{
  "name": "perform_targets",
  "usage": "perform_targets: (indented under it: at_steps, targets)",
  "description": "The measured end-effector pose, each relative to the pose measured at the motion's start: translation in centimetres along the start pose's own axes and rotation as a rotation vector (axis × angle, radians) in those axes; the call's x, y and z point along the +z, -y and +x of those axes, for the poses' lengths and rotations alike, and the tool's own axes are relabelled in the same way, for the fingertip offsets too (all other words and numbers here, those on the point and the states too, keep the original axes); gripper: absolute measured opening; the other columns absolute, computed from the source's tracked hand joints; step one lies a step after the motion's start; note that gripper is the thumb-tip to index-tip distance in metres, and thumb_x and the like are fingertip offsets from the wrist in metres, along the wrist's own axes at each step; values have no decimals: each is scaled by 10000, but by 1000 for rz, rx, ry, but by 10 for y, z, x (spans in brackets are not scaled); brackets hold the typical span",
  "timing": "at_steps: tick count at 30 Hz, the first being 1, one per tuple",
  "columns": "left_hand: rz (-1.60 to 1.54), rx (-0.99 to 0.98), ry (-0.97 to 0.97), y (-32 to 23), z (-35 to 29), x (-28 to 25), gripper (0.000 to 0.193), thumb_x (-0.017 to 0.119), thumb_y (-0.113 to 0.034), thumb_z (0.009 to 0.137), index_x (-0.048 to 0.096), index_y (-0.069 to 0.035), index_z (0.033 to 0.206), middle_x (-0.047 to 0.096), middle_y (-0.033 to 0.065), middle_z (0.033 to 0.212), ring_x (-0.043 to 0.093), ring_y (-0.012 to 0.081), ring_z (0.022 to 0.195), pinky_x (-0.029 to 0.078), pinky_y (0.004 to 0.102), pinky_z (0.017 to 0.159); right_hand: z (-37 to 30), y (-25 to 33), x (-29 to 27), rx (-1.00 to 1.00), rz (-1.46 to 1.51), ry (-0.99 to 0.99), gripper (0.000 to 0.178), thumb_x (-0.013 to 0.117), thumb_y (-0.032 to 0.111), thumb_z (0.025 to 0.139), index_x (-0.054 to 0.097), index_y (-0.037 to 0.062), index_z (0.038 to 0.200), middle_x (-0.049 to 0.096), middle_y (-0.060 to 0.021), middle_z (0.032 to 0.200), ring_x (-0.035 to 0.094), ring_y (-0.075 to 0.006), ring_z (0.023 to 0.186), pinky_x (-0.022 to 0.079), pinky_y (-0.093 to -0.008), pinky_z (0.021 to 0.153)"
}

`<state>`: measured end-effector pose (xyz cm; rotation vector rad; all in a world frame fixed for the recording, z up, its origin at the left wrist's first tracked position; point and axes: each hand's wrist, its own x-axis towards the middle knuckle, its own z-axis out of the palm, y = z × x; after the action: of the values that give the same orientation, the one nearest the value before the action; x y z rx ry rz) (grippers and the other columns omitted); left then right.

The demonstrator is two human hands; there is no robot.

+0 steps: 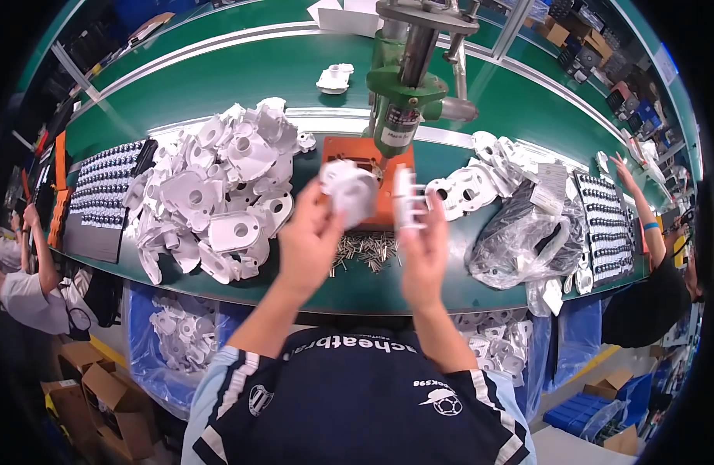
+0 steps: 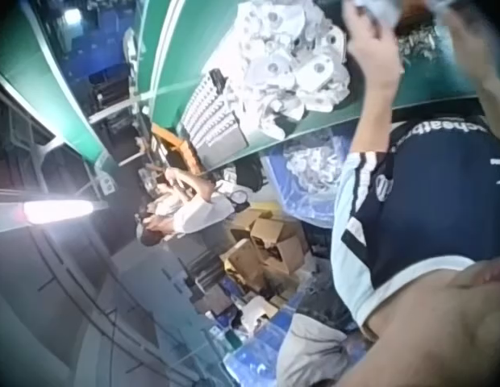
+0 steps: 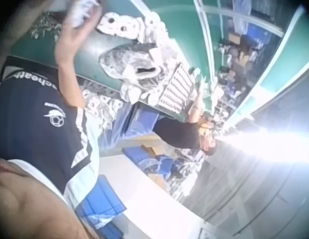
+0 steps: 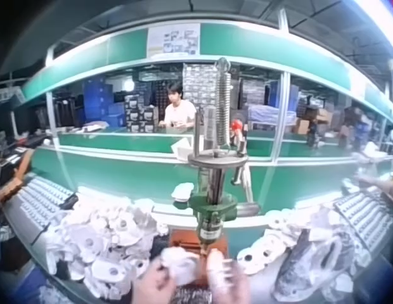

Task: Assembling white plastic housing components using a manual press machine on a manufacturing line.

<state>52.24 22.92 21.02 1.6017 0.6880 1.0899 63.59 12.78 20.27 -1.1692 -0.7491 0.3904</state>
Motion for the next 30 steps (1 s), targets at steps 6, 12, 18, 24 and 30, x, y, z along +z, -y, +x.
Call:
perform_targets:
  at_steps: [6, 12, 18, 24, 30]
  targets:
    - [-247, -57, 201, -2, -28, 9, 498, 497, -76, 925, 309, 6, 1380, 634, 103, 1074, 580, 77, 888, 457, 225, 775, -14, -15, 8, -194, -443, 152, 608, 630, 101, 811, 366, -40, 1340, 423, -205, 1296, 466, -301, 1160, 398, -350, 941]
    - [-363, -137, 70, 8, -41, 27, 404, 515, -52, 916, 397, 45, 1290, 603, 102, 1080, 576, 102, 930, 457, 229, 800, -23, -25, 1, -236, -601, 192, 665, 692, 106, 757, 390, -18, 1337, 354, -247, 1360, 430, -392, 1190, 386, -409, 962]
    - [378, 168, 144, 18, -8, 18, 365, 568, -12, 867, 521, 19, 1228, 630, 180, 1039, 642, 180, 858, 491, 273, 724, -5, -8, -73, -320, -781, 139, 464, 653, 134, 780, 514, 15, 1207, 497, -185, 1245, 464, -334, 1168, 392, -374, 950]
    - [796, 760, 309, 30, 47, 19, 354, 609, -36, 787, 597, -57, 1141, 596, 213, 1046, 599, 360, 951, 493, 418, 797, 44, -31, -285, -147, -1424, -521, 222, 546, 64, 791, 576, 13, 1005, 558, -159, 984, 568, -329, 874, 461, -397, 766]
    - [949, 923, 334, 52, 67, 32, 288, 614, -65, 779, 615, -78, 1067, 606, 173, 1040, 595, 348, 981, 495, 402, 817, 62, -18, -291, 232, -1769, -389, 227, 555, 239, 825, 545, 83, 989, 565, -134, 1021, 598, -379, 866, 481, -475, 707]
